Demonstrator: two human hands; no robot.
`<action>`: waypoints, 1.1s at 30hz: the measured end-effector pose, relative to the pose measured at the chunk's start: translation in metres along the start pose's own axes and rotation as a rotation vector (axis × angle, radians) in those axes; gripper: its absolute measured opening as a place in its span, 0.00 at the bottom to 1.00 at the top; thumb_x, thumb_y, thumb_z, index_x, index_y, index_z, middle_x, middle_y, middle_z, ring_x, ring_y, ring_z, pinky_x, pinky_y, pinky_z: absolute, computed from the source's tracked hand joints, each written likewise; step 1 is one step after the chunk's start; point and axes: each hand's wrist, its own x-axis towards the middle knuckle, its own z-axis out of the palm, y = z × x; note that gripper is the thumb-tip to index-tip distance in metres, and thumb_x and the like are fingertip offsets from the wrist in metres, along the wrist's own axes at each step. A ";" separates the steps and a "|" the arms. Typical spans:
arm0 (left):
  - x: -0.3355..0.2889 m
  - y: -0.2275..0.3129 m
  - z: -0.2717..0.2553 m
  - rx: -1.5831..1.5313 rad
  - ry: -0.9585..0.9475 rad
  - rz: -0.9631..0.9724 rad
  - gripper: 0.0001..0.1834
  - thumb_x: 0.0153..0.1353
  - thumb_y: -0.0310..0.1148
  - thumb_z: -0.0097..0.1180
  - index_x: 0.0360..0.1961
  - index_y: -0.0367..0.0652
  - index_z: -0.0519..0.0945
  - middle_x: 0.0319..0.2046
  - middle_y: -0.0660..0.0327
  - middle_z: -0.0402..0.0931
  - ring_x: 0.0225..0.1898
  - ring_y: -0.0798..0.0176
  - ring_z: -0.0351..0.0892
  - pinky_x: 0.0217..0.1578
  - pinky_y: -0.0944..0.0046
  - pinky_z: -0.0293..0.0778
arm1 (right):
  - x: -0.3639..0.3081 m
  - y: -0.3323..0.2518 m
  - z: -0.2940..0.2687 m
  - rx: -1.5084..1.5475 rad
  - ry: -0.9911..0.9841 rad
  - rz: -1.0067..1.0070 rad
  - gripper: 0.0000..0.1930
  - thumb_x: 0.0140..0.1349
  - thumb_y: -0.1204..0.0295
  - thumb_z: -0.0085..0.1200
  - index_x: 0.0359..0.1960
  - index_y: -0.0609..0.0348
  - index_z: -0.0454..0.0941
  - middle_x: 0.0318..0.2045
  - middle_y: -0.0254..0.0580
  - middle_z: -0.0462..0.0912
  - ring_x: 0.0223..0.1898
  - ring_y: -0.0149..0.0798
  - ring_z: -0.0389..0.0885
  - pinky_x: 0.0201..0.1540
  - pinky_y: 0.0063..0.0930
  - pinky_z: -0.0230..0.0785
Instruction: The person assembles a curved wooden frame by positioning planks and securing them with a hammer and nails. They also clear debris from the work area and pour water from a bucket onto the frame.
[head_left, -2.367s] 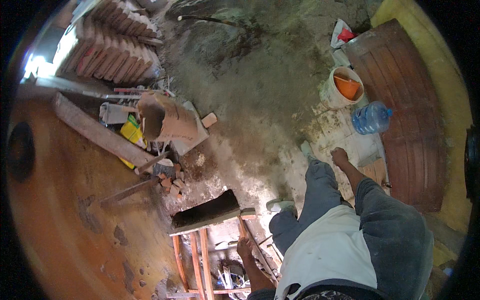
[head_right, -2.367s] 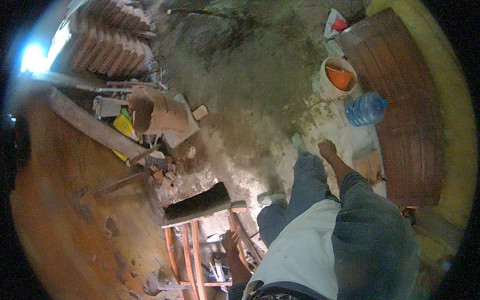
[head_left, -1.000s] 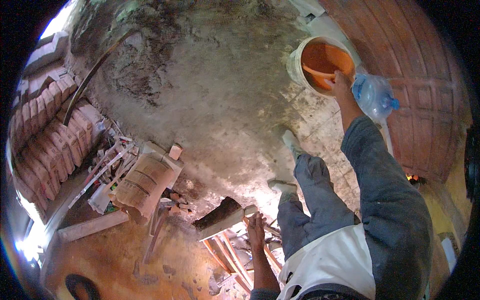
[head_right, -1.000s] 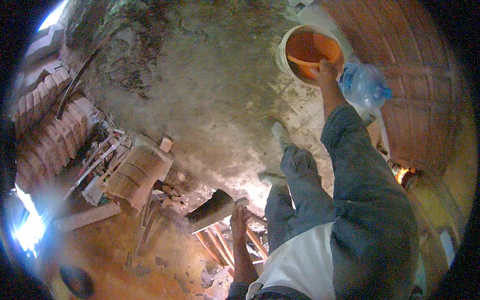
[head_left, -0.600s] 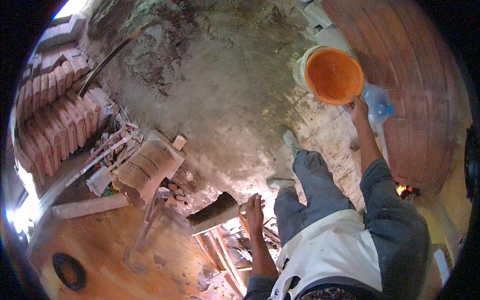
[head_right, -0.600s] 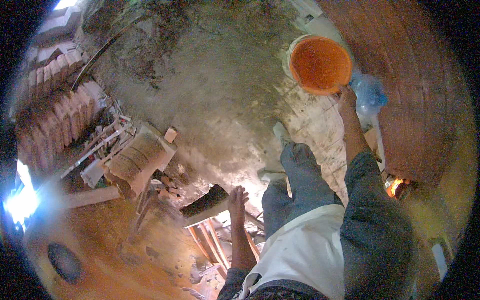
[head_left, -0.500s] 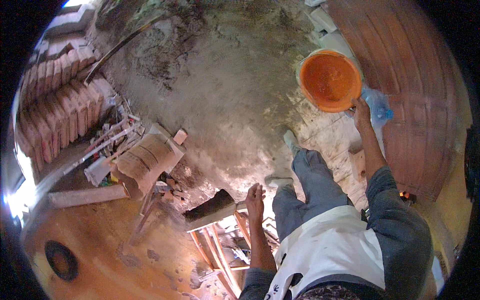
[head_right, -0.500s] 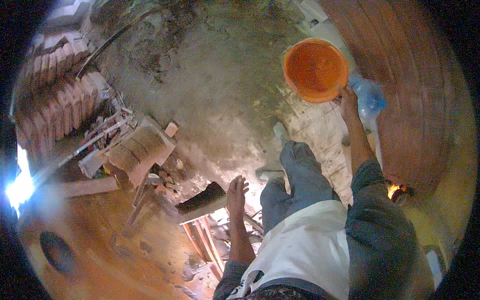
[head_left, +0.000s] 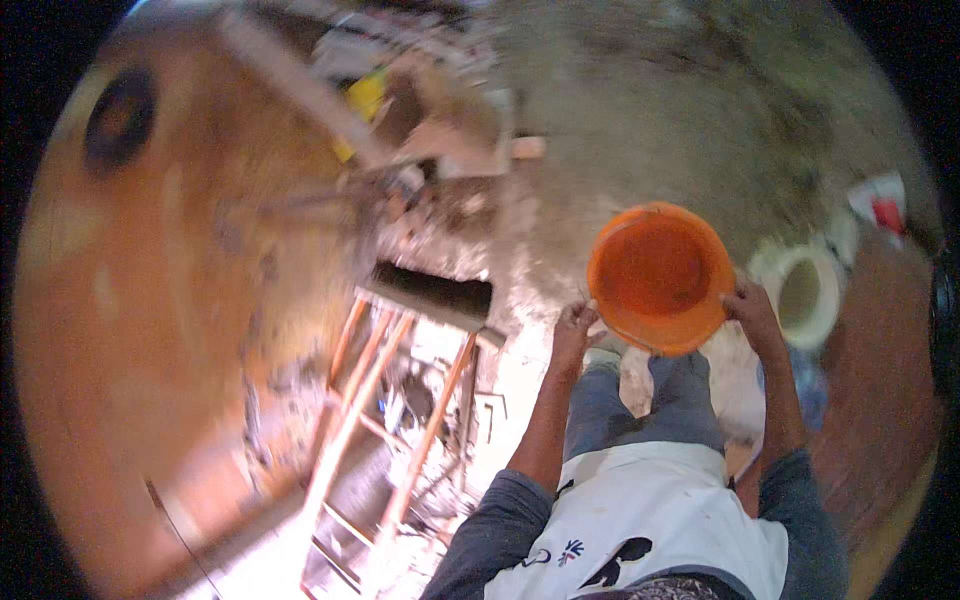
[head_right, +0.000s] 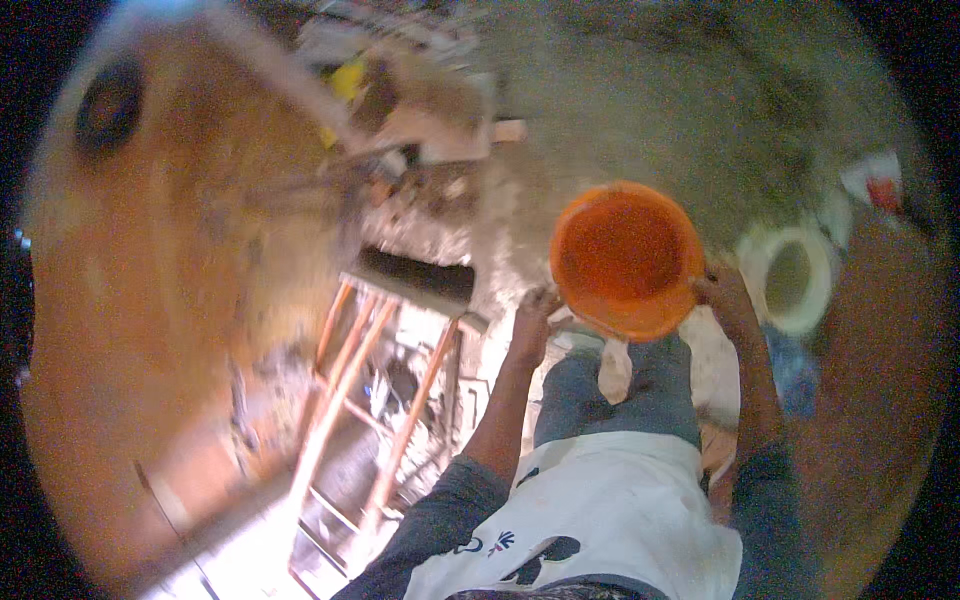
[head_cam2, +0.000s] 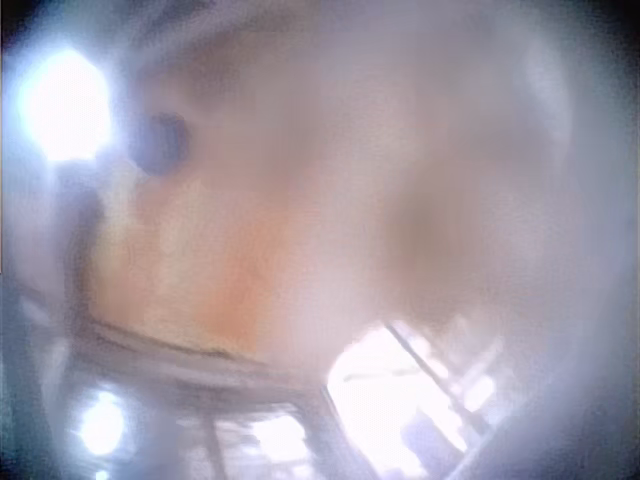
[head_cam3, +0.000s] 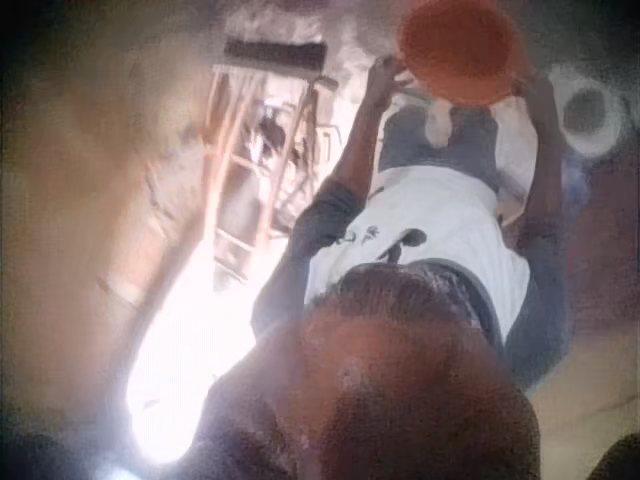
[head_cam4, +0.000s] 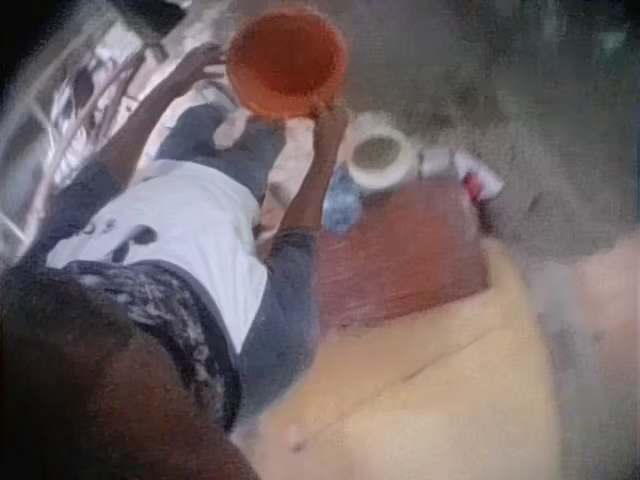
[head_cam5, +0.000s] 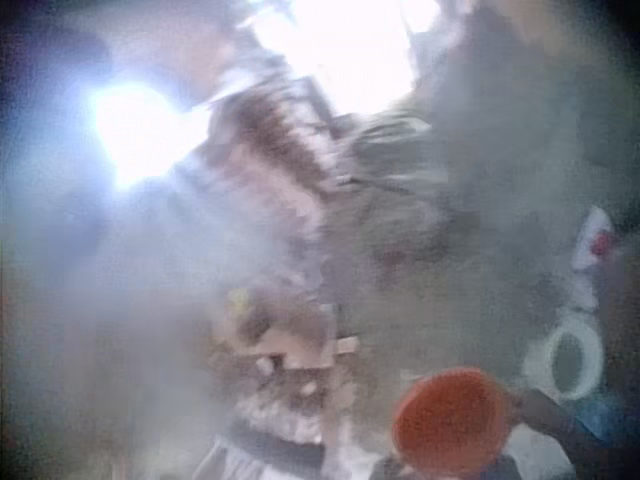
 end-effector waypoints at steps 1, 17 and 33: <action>-0.013 0.001 -0.025 -0.077 0.016 -0.035 0.25 0.71 0.43 0.60 0.59 0.36 0.72 0.54 0.53 0.75 0.55 0.54 0.78 0.52 0.51 0.83 | 0.007 -0.017 0.027 -0.047 -0.035 -0.030 0.19 0.63 0.62 0.59 0.49 0.65 0.82 0.37 0.38 0.85 0.38 0.33 0.81 0.43 0.32 0.76; -0.208 -0.174 -0.313 -0.741 0.599 0.164 0.14 0.62 0.27 0.59 0.48 0.31 0.80 0.38 0.54 0.83 0.34 0.58 0.86 0.34 0.57 0.86 | -0.002 -0.039 0.534 -0.814 -0.521 -0.764 0.21 0.75 0.55 0.50 0.55 0.60 0.77 0.47 0.53 0.81 0.50 0.49 0.81 0.52 0.44 0.75; -0.216 -0.154 -0.442 -1.225 1.089 0.312 0.16 0.59 0.26 0.60 0.49 0.32 0.80 0.41 0.54 0.83 0.37 0.58 0.86 0.38 0.56 0.85 | 0.028 0.099 0.880 -0.246 -0.613 0.861 0.18 0.74 0.61 0.50 0.53 0.64 0.76 0.42 0.49 0.83 0.35 0.51 0.85 0.46 0.52 0.80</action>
